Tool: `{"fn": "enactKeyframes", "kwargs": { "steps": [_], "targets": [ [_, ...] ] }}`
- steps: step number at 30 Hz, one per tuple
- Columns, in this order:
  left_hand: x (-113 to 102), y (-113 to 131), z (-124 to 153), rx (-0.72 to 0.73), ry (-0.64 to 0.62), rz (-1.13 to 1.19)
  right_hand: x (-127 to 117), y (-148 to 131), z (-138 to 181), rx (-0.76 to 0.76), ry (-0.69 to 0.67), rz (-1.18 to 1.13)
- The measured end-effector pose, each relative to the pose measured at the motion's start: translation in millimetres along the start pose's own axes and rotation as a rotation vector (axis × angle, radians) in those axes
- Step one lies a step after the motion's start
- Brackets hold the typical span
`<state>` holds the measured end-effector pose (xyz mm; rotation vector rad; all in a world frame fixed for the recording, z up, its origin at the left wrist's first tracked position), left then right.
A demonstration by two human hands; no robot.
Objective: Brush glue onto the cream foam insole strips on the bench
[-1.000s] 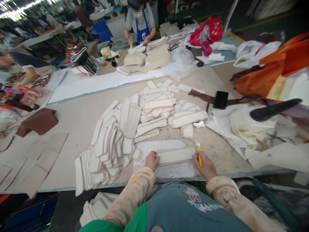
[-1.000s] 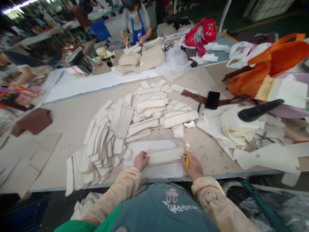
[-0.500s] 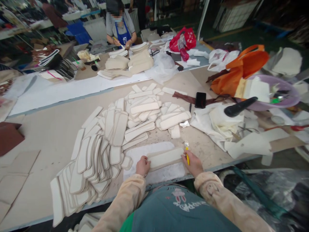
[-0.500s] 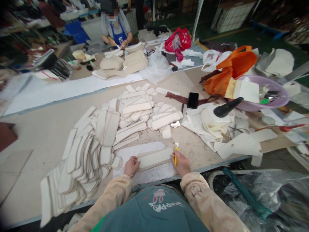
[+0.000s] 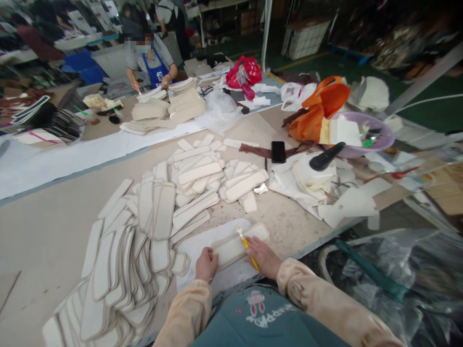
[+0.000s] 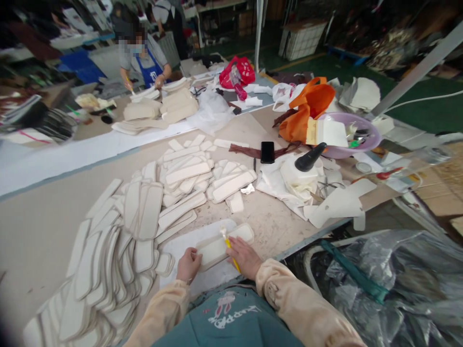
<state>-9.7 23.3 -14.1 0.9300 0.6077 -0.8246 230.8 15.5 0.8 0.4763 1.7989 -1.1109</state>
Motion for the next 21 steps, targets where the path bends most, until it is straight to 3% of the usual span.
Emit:
{"fn": "enactKeyframes", "kwargs": {
  "steps": [2, 5, 8, 13, 17, 21],
  "targets": [
    [-1.1, 1.4, -0.4, -0.002, -0.008, -0.009, 11.7, -5.0, -2.9, -0.049, -0.087, -0.025],
    [-2.0, 2.6, -0.7, -0.006, -0.018, -0.032, 15.4, 8.9, 1.0, -0.032, -0.127, -0.041],
    [-1.8, 2.1, -1.0, -0.006, -0.011, -0.039, 3.2, 39.3, 13.1, 0.055, -0.060, -0.042],
    [-2.8, 4.2, 0.4, 0.002, 0.000, -0.033, -27.4, 80.8, 29.1, 0.344, 0.115, -0.029],
    [-4.6, 5.9, 2.6, 0.019, 0.055, -0.029, -38.4, 84.1, 26.8, 0.470, 0.196, -0.210],
    [-2.6, 4.3, 5.7, 0.056, 0.152, -0.029, -32.2, 79.7, 15.9, 0.516, 0.223, -0.369]
  ]
}}
Point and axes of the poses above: each hand's wrist, its own z-axis away from the middle knuckle, its own x-axis out of the palm, y = z × x, the point moved 3 cm from there along -z, towards the middle knuckle, and after that the axes turned 7 degrees about x, right-handed, at the moved point
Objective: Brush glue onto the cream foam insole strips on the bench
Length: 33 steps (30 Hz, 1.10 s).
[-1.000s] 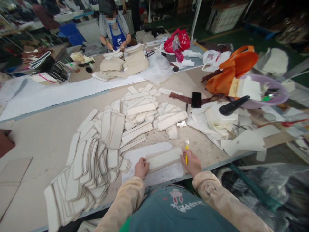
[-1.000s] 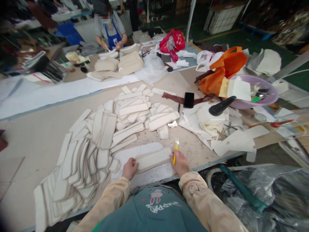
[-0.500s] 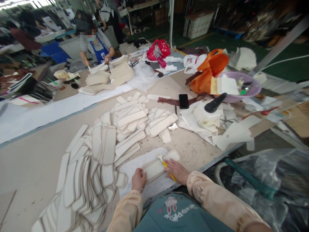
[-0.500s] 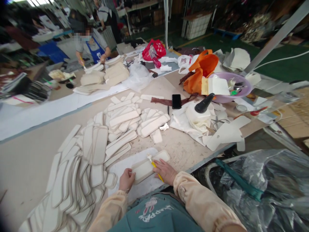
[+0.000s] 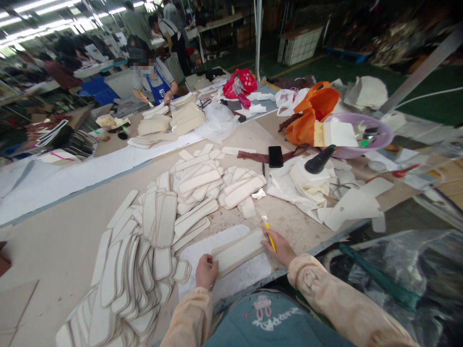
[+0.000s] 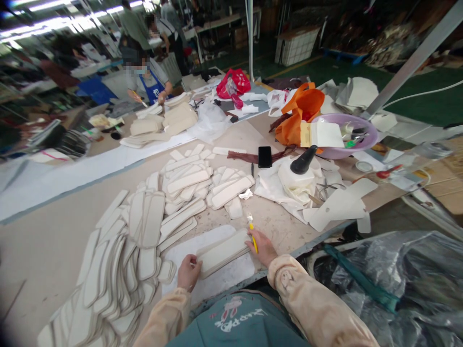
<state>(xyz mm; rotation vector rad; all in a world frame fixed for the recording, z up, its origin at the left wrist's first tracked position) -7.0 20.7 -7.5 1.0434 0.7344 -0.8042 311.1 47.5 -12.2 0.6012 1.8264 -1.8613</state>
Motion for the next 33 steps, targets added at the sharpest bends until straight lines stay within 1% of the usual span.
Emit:
{"fn": "enactKeyframes", "kwargs": {
  "steps": [3, 5, 7, 9, 12, 16, 18, 19, 20, 22, 24, 26, 28, 30, 33],
  "targets": [
    [0.4, 2.3, 5.6, -0.018, 0.060, 0.033, 7.1, 1.4, -5.2, 0.039, 0.034, -0.035],
    [-2.5, 8.8, 11.0, -0.009, 0.114, 0.111, 8.3, 4.0, -6.7, 0.069, 0.058, -0.071],
    [-8.1, 18.6, 16.6, 0.012, 0.154, 0.265, 6.1, 5.1, -6.0, 0.092, 0.075, -0.115],
    [-17.6, 30.5, 20.6, 0.021, 0.166, 0.468, 0.1, 1.9, -3.8, 0.104, 0.080, -0.157],
    [-44.8, 51.7, 21.4, 0.017, 0.197, 0.799, -16.9, -12.8, -0.3, 0.108, 0.081, -0.253],
    [-97.6, 88.0, 16.2, 0.028, 0.289, 1.222, -45.7, -38.2, 2.3, 0.123, 0.108, -0.469],
    [-116.5, 107.7, 13.4, 0.064, 0.283, 1.332, -52.9, -44.8, 1.6, 0.112, 0.084, -0.525],
    [-121.2, 116.2, 12.0, 0.081, 0.266, 1.355, -53.6, -45.1, 0.6, 0.106, 0.074, -0.542],
    [-122.2, 122.9, 10.5, 0.090, 0.245, 1.364, -52.9, -43.3, -0.9, 0.107, 0.076, -0.553],
    [-114.3, 129.1, 7.5, 0.063, 0.205, 1.371, -48.5, -35.5, -4.1, 0.139, 0.105, -0.555],
    [-99.7, 125.8, 5.8, -0.001, 0.202, 1.410, -45.1, -28.4, -5.8, 0.185, 0.158, -0.540],
    [-88.1, 117.9, 6.8, -0.045, 0.234, 1.483, -46.8, -30.2, -4.5, 0.189, 0.183, -0.548],
    [-85.0, 111.3, 11.0, -0.051, 0.277, 1.559, -55.0, -43.9, -0.7, 0.153, 0.171, -0.596],
    [-90.0, 110.6, 17.7, -0.033, 0.305, 1.634, -67.7, -66.0, 4.4, 0.120, 0.144, -0.655],
    [-103.7, 122.8, 29.9, 0.042, 0.286, 1.742, -89.6, -102.4, 12.0, 0.091, 0.130, -0.680]
  ]
}}
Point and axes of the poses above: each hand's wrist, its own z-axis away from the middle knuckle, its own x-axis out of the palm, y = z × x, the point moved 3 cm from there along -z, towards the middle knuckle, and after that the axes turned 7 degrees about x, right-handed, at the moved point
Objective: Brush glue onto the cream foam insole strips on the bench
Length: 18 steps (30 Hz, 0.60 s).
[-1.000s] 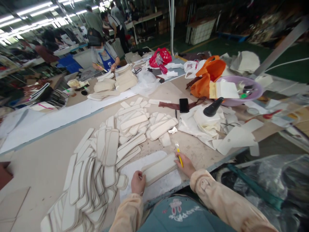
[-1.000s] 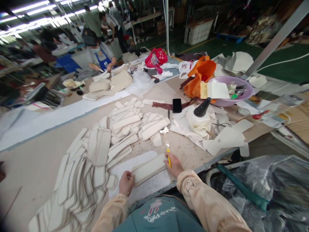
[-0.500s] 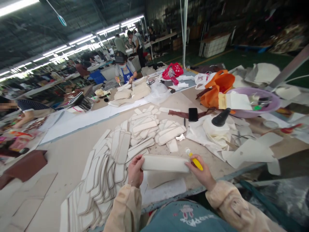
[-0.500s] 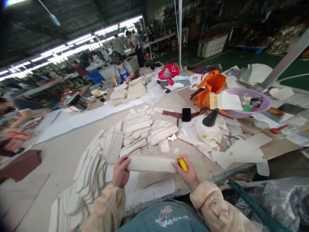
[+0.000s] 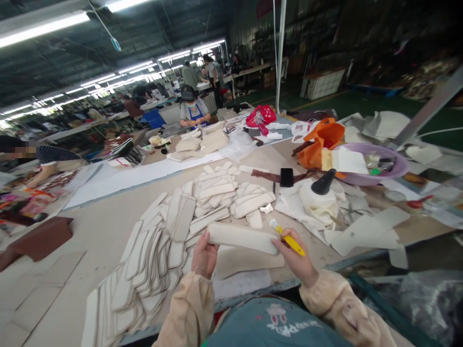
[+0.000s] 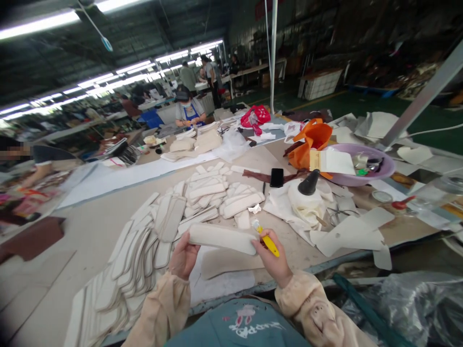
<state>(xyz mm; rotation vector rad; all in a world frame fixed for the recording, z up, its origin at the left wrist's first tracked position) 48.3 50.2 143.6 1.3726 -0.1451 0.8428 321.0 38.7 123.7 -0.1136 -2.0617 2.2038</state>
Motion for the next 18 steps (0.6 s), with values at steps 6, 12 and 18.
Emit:
{"fn": "enactKeyframes", "kwargs": {
  "steps": [6, 12, 18],
  "targets": [
    [27.7, 17.0, 23.2, 0.010, 0.030, 0.064, -4.4, -51.0, 13.1, -0.065, -0.037, 0.098],
    [44.4, 29.9, 42.2, 0.099, -0.011, 0.066, -21.9, -54.0, 17.9, -0.078, -0.010, 0.162],
    [56.2, 30.5, 49.6, 0.130, -0.035, 0.044, -33.6, -59.7, 21.9, -0.127, 0.044, 0.269]
  ]
}}
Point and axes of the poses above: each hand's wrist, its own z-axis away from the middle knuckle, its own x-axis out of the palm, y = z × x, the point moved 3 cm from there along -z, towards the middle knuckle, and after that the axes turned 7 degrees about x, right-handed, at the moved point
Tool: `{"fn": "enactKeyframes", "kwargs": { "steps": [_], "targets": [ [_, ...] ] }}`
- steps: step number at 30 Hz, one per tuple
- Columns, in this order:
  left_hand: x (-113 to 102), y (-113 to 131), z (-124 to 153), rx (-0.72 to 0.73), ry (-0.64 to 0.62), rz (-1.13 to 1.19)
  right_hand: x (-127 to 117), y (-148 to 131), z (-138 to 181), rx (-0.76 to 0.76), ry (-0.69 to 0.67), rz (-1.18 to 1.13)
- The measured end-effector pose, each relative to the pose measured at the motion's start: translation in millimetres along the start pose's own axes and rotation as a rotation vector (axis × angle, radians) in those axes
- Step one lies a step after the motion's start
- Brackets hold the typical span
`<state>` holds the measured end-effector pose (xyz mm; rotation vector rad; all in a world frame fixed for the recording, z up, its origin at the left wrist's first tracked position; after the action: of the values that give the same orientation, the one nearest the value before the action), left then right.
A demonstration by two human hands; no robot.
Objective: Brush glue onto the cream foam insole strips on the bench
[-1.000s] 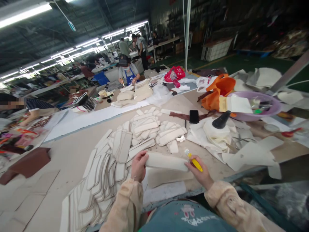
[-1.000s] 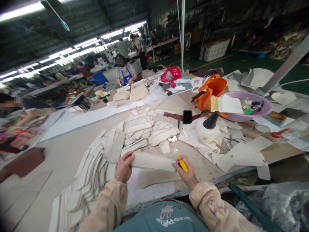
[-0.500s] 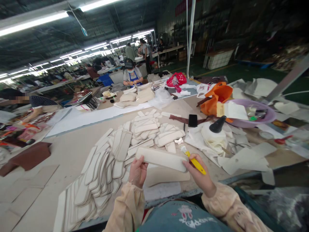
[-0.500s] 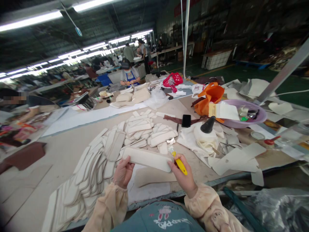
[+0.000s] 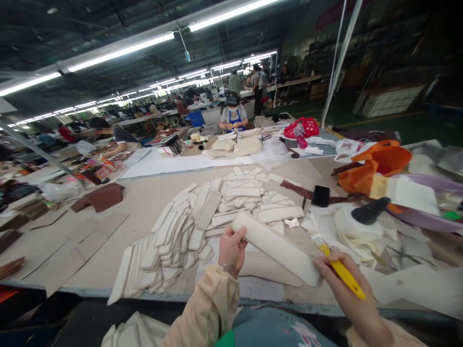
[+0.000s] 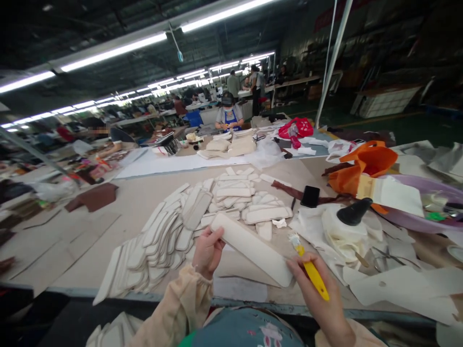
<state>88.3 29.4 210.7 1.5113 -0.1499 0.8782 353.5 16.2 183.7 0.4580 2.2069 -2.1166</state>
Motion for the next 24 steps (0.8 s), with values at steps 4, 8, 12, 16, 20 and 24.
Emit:
{"fn": "enactKeyframes", "kwargs": {
  "steps": [4, 8, 12, 16, 20, 24],
  "targets": [
    [2.8, -4.2, 0.6, -0.017, 0.016, 0.013, -4.5, -4.7, 1.1, -0.059, -0.011, 0.061],
    [5.1, -7.5, 0.1, -0.022, 0.043, 0.019, -6.5, -4.4, 0.2, -0.044, -0.041, 0.031],
    [5.8, -12.0, -1.3, -0.035, 0.058, 0.029, -8.2, -0.6, -2.5, -0.029, -0.093, 0.017],
    [7.2, -15.9, -0.9, -0.043, 0.076, 0.042, -12.1, 2.9, -4.3, -0.011, -0.082, 0.019],
    [10.4, -16.4, -0.7, -0.057, 0.078, 0.070, -14.5, 4.2, -5.7, 0.040, -0.085, -0.002],
    [12.0, -16.3, -2.6, -0.068, 0.087, 0.124, -12.1, 4.0, -5.1, 0.111, -0.168, -0.100]
  ]
}}
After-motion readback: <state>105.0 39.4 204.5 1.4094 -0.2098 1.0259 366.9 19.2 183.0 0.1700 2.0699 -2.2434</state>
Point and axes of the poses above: each hand's wrist, its own z-axis away from the middle knuckle, its own x-axis out of the palm, y = z × x, the point moved 3 cm from there along -z, towards the middle knuckle, and after that the axes turned 7 degrees about x, right-handed, at the moved point
